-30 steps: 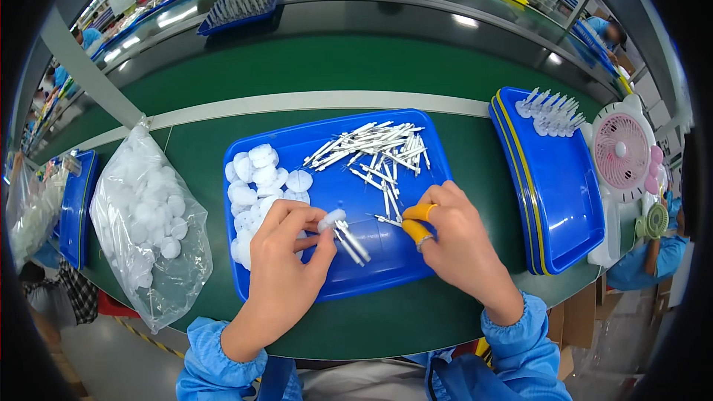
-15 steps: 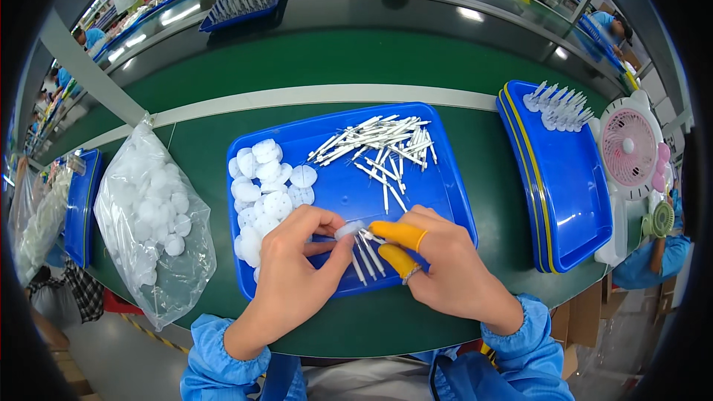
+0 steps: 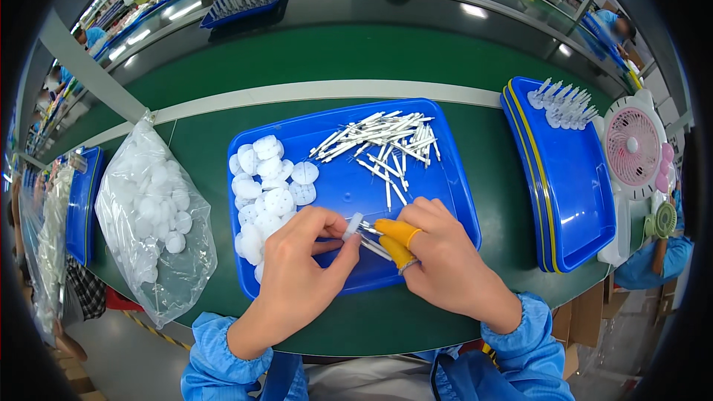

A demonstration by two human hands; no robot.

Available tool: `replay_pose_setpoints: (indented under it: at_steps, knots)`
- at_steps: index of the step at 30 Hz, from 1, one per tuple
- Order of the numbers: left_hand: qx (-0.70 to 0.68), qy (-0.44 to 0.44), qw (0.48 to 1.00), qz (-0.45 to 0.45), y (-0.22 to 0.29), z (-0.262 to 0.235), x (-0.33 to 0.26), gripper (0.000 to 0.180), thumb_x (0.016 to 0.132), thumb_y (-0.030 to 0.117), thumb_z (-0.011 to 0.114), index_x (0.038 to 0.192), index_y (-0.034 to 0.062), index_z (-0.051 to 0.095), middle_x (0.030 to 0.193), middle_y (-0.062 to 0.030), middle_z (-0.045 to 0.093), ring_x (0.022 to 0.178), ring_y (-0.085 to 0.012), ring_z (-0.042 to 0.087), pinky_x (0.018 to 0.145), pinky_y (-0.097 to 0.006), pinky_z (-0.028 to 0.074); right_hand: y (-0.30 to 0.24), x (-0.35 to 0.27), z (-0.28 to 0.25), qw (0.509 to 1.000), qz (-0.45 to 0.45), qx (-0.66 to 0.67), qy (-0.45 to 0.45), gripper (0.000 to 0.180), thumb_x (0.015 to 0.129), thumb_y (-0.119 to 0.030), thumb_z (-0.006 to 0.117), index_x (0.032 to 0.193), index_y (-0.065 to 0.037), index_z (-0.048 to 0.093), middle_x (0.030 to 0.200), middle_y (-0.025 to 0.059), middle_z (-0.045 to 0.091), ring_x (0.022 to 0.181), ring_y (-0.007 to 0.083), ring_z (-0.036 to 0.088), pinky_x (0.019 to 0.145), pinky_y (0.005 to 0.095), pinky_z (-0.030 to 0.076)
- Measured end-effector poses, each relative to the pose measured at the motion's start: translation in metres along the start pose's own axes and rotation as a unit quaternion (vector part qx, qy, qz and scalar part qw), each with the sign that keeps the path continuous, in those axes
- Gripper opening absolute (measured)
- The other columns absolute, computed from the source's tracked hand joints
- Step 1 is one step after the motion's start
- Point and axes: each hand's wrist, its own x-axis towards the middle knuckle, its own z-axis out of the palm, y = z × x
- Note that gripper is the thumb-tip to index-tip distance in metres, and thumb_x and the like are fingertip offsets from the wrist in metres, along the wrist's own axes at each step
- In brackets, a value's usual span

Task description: The person assembles small white plastic components by inserting metal rods into them. They pick up a white plastic piece and a metal rod from a blue tray, insert the rod into the plastic piece, and place the finished assembly into a stack of blue trays. The process is repeated continuously throughout the clip.

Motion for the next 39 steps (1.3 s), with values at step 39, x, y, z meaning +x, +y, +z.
replay_pose_setpoints:
  at_steps: [39]
  knots:
    - [-0.158,-0.006,0.987,0.029,0.002,-0.001,-0.004,0.051,0.087,-0.008,0.079,0.135,0.0026,0.064,0.125,-0.0111,0.062,0.117,-0.0260,0.074,0.095,-0.036,0.065,-0.012,-0.010,0.004,0.987,-0.062,0.019,0.145,0.054,0.056,0.008,0.071,0.109,0.003,0.079,0.118,0.0117,0.064,0.090,0.0312,0.054,0.069,0.0368,0.048]
